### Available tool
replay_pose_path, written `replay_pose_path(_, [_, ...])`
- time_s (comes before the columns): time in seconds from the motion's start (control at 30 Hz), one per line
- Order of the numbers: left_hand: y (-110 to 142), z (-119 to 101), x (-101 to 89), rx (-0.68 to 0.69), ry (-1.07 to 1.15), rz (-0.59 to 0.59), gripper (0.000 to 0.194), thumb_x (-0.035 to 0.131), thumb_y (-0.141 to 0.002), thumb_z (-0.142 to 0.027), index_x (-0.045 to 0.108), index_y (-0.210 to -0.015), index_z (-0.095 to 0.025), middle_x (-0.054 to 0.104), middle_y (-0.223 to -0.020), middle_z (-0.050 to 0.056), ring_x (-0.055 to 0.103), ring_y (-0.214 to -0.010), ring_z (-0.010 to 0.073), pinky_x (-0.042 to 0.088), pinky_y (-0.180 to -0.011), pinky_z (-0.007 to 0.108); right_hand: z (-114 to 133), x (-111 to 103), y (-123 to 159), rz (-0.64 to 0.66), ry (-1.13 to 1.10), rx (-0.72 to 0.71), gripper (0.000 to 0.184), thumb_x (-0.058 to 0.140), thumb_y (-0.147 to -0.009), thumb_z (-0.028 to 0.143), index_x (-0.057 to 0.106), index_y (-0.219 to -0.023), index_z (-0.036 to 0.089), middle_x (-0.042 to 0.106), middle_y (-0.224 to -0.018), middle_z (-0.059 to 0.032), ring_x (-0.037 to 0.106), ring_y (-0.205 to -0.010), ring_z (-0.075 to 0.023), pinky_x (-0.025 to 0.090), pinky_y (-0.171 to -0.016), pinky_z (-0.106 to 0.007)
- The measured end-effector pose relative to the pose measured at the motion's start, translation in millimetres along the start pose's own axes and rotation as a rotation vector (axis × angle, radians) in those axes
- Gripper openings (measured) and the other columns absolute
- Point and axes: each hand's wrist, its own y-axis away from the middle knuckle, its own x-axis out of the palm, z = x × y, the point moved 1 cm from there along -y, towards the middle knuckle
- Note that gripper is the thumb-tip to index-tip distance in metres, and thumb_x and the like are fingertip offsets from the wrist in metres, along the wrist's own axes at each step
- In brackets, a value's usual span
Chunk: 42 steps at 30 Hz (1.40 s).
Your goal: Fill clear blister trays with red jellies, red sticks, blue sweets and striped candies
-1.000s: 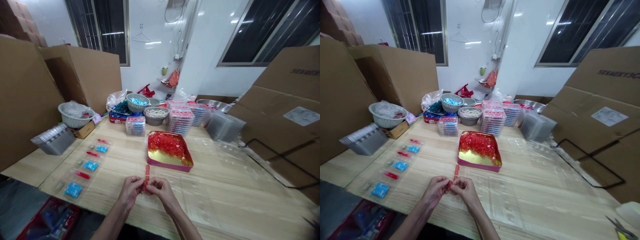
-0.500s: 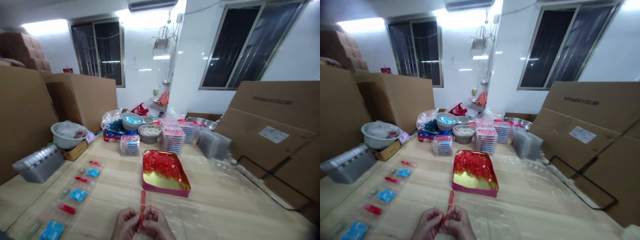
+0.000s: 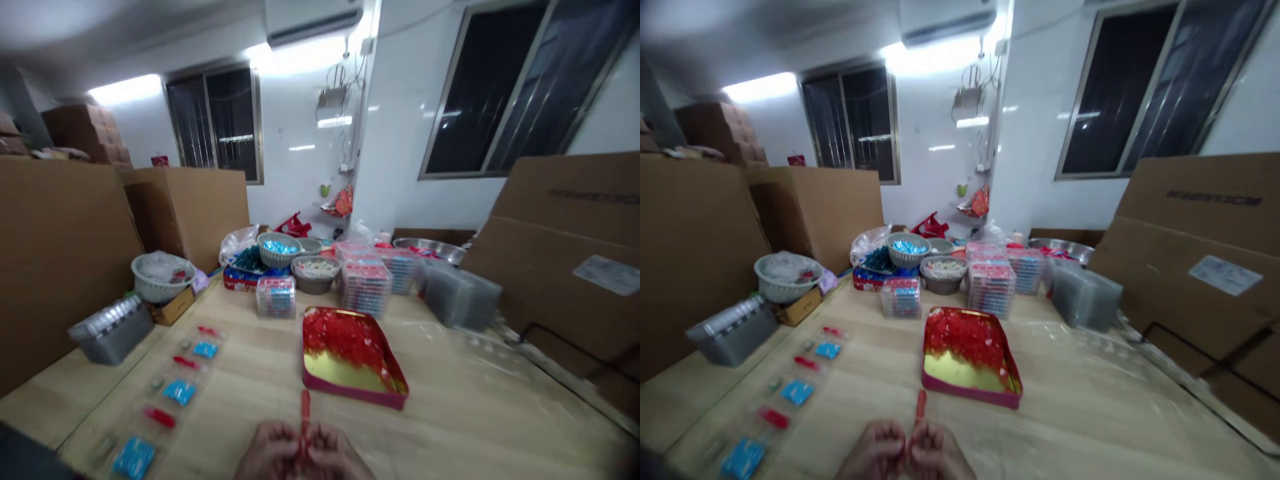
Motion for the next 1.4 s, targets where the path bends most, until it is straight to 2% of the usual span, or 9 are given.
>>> replay_pose_path(0.2, [11,-37,17.7,-0.04,-0.189,-0.037,0.015,0.067,-0.047,-0.022,0.058,-0.055,-0.013,0.053,-0.041,0.0,0.042,-0.036,0.0078,0.02,-0.04,0.022,31,14,5,-0.142,0.1,0.065,0.027,0.079,-0.053,0.023,0.06,-0.071,0.015,0.061,-0.06,0.0021,0.055,-0.052,-0.0091,0.044,-0.056,-0.023])
replay_pose_path(0.47, [3,-3,2.1,-0.022,-0.685,-0.166,0.003,0.056,-0.054,-0.014,0.056,-0.051,-0.016,0.045,-0.04,-0.005,0.04,-0.039,0.0091,0.024,-0.044,0.022,6,0,9,-0.195,0.799,-0.006,0.011,0.051,-0.057,0.007,0.05,-0.06,0.018,0.051,-0.052,0.005,0.047,-0.049,-0.0099,0.034,-0.049,-0.021])
replay_pose_path(0.7, [2,5,11.0,0.219,-1.031,-0.247,0.019,0.055,-0.057,-0.013,0.048,-0.042,-0.02,0.04,-0.045,-0.001,0.041,-0.054,0.0155,0.028,-0.06,0.028,1,11,14,-0.296,1.423,-0.059,0.019,0.044,-0.067,0.003,0.057,-0.067,0.017,0.061,-0.062,-0.0027,0.055,-0.062,-0.0159,0.034,-0.058,-0.024])
replay_pose_path(0.83, [1,10,7.6,0.23,-0.952,-0.175,0.022,0.059,-0.059,-0.017,0.046,-0.042,-0.022,0.034,-0.044,-0.002,0.039,-0.054,0.0169,0.028,-0.063,0.03,1,17,15,-0.22,1.561,-0.111,0.025,0.043,-0.068,0.001,0.062,-0.072,0.016,0.066,-0.072,-0.007,0.058,-0.068,-0.018,0.036,-0.063,-0.025])
replay_pose_path(1.0, [18,1,9.0,0.309,-1.129,-0.156,0.015,0.048,-0.07,-0.01,0.06,-0.07,-0.019,0.055,-0.067,0.005,0.051,-0.069,0.0206,0.034,-0.069,0.03,12,13,21,-0.156,1.484,-0.185,0.028,0.041,-0.071,0.004,0.066,-0.071,0.017,0.065,-0.07,-0.0056,0.059,-0.067,-0.0177,0.041,-0.064,-0.026])
replay_pose_path(1.07, [31,-2,17.8,0.404,-1.254,-0.043,0.021,0.043,-0.078,-0.012,0.061,-0.087,-0.018,0.06,-0.086,0.009,0.053,-0.081,0.0225,0.038,-0.074,0.032,19,9,22,-0.188,1.43,-0.236,0.029,0.041,-0.073,0.006,0.067,-0.074,0.018,0.066,-0.072,-0.0053,0.06,-0.068,-0.0176,0.044,-0.065,-0.027])
replay_pose_path(1.17, [52,6,22.7,0.526,-1.406,0.167,0.03,0.059,-0.077,-0.031,0.058,-0.103,-0.017,0.058,-0.11,0.013,0.048,-0.101,0.0282,0.038,-0.088,0.039,26,1,17,-0.238,1.369,-0.319,0.032,0.04,-0.073,0.005,0.068,-0.083,0.018,0.068,-0.083,-0.0071,0.062,-0.08,-0.0192,0.048,-0.074,-0.031])
replay_pose_path(1.27, [69,25,-2.1,0.548,-1.512,0.251,0.054,0.07,-0.064,-0.05,0.059,-0.104,-0.014,0.056,-0.117,0.018,0.048,-0.101,0.0343,0.038,-0.087,0.048,24,-6,7,-0.172,1.335,-0.411,0.042,0.041,-0.072,0.004,0.066,-0.102,0.019,0.067,-0.107,-0.0096,0.058,-0.104,-0.0226,0.045,-0.091,-0.041])
replay_pose_path(1.4, [98,45,-63.0,0.685,-1.511,0.208,0.036,0.045,-0.086,-0.033,0.061,-0.114,-0.016,0.063,-0.108,0.021,0.056,-0.098,0.0318,0.044,-0.084,0.046,4,-1,4,0.094,1.303,-0.423,0.039,0.048,-0.076,0.01,0.067,-0.106,0.023,0.067,-0.11,-0.0096,0.055,-0.113,-0.0263,0.044,-0.095,-0.047])
